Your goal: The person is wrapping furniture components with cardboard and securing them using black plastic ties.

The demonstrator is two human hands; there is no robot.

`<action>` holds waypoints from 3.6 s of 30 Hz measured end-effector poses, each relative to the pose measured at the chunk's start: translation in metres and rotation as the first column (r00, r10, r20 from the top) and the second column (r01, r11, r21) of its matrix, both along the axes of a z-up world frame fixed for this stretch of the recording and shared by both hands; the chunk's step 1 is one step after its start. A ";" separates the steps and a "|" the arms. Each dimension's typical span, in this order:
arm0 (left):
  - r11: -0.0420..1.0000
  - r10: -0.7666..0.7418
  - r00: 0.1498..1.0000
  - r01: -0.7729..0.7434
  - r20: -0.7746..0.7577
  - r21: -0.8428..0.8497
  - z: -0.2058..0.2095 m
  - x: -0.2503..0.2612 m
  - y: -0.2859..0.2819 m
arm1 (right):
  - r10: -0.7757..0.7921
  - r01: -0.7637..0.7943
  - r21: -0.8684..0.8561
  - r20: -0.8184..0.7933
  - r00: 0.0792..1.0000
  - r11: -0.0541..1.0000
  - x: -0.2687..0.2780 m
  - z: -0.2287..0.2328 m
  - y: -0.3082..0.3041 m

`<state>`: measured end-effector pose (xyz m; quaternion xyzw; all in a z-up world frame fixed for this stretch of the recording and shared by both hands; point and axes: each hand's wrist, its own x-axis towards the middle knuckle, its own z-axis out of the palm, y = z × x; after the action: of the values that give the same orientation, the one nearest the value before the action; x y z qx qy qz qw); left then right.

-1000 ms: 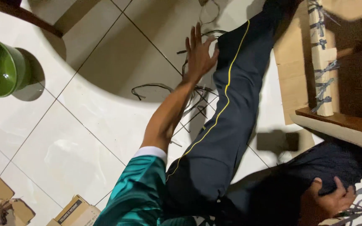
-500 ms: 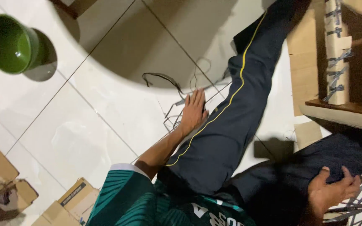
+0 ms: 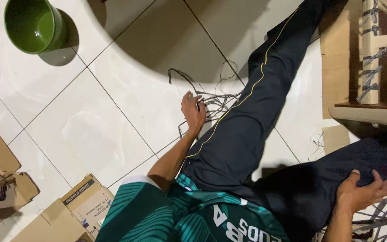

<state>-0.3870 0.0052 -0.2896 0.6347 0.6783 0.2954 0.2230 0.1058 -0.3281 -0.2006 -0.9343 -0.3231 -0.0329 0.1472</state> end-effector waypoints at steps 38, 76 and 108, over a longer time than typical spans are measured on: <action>0.413 -0.858 0.370 0.909 0.355 0.051 0.237 0.264 0.005 | 0.096 0.726 0.554 -0.817 0.569 0.407 -0.003 -0.002 0.140; 0.347 -0.936 0.351 0.930 -0.012 0.122 0.222 0.359 0.009 | 0.373 -0.449 0.417 0.254 0.892 0.790 -0.020 0.142 0.182; 0.316 -0.928 0.290 0.946 0.233 0.079 0.254 0.339 -0.019 | 0.454 -0.426 0.552 0.095 0.886 0.717 -0.023 0.135 0.205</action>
<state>-0.0478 -0.0137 -0.0353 0.8622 0.1582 0.1568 0.4551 0.0829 -0.1227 -0.0658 -0.7463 -0.5081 -0.0678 0.4245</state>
